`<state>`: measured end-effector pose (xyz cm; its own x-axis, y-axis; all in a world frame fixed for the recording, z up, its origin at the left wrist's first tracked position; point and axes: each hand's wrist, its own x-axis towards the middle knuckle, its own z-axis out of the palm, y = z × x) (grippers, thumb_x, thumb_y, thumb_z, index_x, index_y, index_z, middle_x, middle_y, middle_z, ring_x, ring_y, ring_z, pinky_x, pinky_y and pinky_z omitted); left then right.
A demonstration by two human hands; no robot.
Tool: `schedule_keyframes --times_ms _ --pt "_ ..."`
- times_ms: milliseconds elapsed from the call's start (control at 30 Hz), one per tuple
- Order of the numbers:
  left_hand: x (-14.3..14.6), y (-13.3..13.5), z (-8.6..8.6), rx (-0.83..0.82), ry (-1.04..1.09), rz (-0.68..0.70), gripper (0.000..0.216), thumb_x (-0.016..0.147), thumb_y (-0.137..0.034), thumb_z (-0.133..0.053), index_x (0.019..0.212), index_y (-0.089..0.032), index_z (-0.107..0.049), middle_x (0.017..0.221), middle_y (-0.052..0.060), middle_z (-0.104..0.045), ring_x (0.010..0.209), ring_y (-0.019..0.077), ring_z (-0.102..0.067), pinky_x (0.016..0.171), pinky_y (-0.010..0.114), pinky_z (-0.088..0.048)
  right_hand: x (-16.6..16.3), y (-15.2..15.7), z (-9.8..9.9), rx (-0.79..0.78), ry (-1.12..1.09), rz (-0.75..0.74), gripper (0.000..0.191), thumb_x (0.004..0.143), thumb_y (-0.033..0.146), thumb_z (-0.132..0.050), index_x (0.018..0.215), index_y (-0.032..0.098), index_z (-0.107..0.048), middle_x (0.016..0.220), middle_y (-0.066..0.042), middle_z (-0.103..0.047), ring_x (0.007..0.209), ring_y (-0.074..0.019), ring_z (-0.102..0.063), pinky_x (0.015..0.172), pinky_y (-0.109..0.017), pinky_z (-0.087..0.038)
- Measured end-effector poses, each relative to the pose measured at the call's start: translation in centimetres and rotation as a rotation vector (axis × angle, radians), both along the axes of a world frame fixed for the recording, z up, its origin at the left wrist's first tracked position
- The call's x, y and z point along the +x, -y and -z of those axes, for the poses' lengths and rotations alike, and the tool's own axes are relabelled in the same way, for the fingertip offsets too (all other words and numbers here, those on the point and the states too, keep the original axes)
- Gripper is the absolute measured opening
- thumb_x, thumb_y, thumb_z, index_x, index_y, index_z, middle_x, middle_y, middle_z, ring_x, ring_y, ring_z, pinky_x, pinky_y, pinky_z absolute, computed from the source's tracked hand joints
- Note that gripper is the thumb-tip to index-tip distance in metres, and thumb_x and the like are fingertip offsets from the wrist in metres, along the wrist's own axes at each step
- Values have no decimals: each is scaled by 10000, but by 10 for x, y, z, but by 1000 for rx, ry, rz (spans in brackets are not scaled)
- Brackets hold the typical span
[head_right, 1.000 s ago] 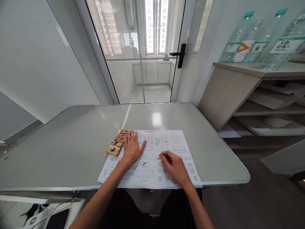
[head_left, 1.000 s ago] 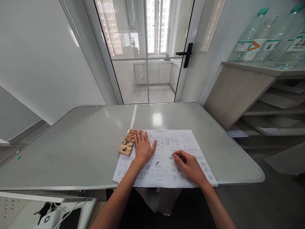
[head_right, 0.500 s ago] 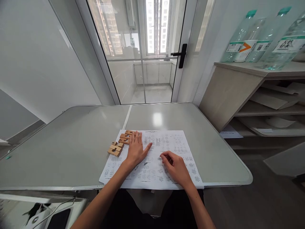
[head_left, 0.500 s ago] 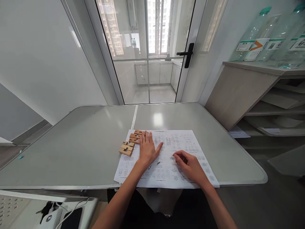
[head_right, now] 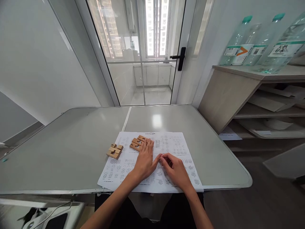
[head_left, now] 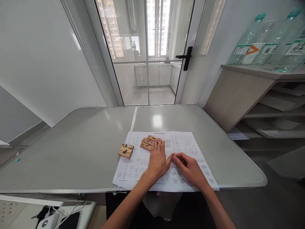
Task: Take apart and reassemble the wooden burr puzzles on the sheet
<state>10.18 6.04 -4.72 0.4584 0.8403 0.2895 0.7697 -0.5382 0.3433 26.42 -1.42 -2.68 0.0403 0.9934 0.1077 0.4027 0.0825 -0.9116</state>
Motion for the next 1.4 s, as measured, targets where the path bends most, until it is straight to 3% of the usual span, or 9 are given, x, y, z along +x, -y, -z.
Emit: schedule_keyframes --times_ms 167,367,600,900,1000,1100,1233,1300,1400 --pt "0 10 -2 -3 8 56 579 1069 -463 -377 1542 -131 -352 1658 209 -354 1577 356 -239 1242 600 -321 0 -1 1 -7 -46 41 410 1002 591 -523 952 219 -689 756 -15 -674 673 -190 -589 664 -300 -461" --pt "-5 17 -10 -54 6 143 595 1056 -436 -417 1554 -119 -341 1669 209 -331 1586 352 -196 1256 593 -308 6 -5 4 -34 -123 117 450 971 638 -545 902 214 -683 746 -18 -657 656 -181 -576 629 -290 -470" --pt "-10 26 -21 -111 44 233 603 1051 -425 -433 1583 -170 -310 1668 176 -348 1586 326 -212 1255 588 -322 26 -17 2 -180 -338 61 562 882 744 -578 974 201 -690 765 -28 -634 611 -177 -570 538 -296 -504" --pt "-20 40 -30 -179 76 345 765 1000 -511 -545 1633 -229 -222 1692 140 -307 1591 344 -189 1246 601 -338 26 -20 -3 -184 -235 28 529 879 727 -594 934 204 -649 769 -28 -632 620 -177 -563 494 -282 -473" --pt "-25 38 -31 -167 75 374 759 989 -444 -587 1627 -258 -221 1694 112 -311 1596 320 -191 1261 581 -326 23 -17 -1 -138 -133 39 469 930 671 -565 933 209 -651 760 -20 -647 626 -176 -562 544 -290 -464" --pt "-29 35 -25 -77 91 226 674 1001 -375 -562 1597 -278 -262 1677 102 -346 1603 337 -153 1260 644 -277 22 -12 2 -80 -8 54 424 969 619 -538 928 217 -667 748 -18 -673 660 -189 -587 617 -303 -458" --pt "-32 29 -8 32 110 -66 851 964 -521 -597 1622 -224 -148 1703 191 -236 1596 425 -59 1228 740 -204 22 -9 4 -72 63 56 403 989 592 -514 945 226 -679 761 -23 -695 656 -197 -580 627 -311 -442" --pt "-33 24 -1 28 97 -119 940 938 -602 -602 1625 -184 -113 1699 232 -216 1589 449 -56 1223 740 -201 22 -9 5 -71 73 55 394 994 583 -509 954 231 -681 776 -26 -701 670 -202 -587 640 -315 -446" --pt "-36 15 5 -7 83 -93 923 939 -631 -581 1615 -188 -133 1686 229 -258 1588 437 -109 1231 710 -221 22 -10 6 -64 78 56 391 997 580 -505 964 235 -685 785 -29 -711 676 -210 -600 648 -321 -453"
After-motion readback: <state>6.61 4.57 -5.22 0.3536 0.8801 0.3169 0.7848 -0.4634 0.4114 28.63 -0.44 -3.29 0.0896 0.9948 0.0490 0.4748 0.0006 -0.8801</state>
